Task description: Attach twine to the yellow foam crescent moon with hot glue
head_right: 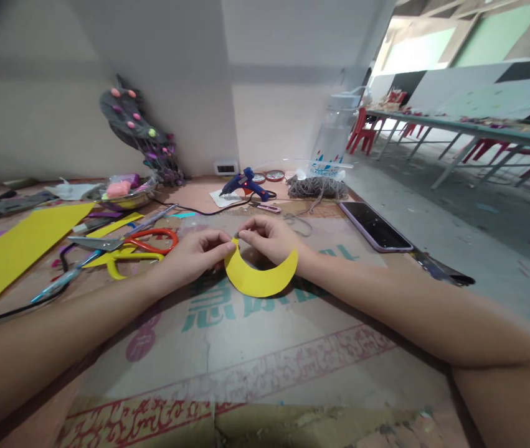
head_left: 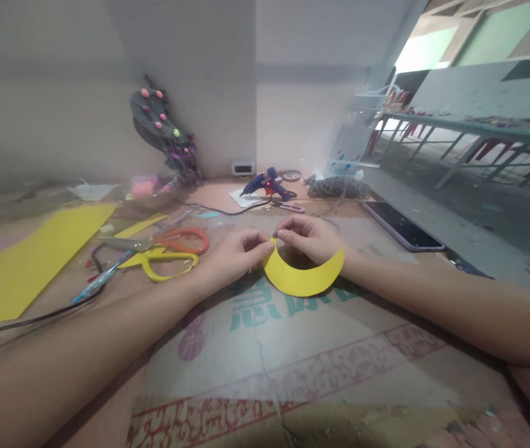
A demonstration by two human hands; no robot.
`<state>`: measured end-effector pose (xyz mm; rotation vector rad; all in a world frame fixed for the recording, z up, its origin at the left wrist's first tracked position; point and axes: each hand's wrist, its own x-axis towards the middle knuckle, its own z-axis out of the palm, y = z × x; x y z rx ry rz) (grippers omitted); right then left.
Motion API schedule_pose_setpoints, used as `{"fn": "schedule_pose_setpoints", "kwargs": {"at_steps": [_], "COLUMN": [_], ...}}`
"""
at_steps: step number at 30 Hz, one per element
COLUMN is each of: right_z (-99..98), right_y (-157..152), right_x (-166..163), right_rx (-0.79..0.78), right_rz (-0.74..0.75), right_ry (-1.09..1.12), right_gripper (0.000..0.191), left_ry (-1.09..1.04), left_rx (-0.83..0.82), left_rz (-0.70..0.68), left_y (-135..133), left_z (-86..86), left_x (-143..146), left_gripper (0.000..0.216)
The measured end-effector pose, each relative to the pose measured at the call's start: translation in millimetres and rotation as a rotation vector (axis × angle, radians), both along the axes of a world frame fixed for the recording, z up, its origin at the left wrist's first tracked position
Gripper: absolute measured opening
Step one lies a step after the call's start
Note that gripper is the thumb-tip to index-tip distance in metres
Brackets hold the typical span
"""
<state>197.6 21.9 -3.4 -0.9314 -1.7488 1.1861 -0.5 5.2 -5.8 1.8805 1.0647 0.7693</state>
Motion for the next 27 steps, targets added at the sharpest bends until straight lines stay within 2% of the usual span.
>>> {"fn": "schedule_pose_setpoints", "kwargs": {"at_steps": [10, 18, 25, 27], "right_z": [-1.5, -2.8, -2.5, -2.5], "right_y": [-1.4, -2.5, -1.1, -0.5], "right_x": [-0.4, -1.4, -2.0, -2.0], "right_rx": [-0.082, -0.074, -0.046, -0.031], "right_rz": [0.030, 0.032, 0.030, 0.014], "right_ry": [0.030, 0.004, 0.034, 0.060], "right_gripper": [0.030, 0.026, 0.027, 0.028], "left_ry": [-0.168, -0.123, -0.322, -0.269], "left_rx": [0.008, 0.001, -0.073, -0.051], "left_rz": [0.071, 0.040, 0.120, 0.120], "left_y": [3.7, 3.2, 4.6, 5.4], "left_z": [-3.1, -3.3, -5.0, -4.9], "left_x": [2.0, 0.4, 2.5, 2.3], "left_gripper": [0.036, 0.034, 0.034, 0.040]}}
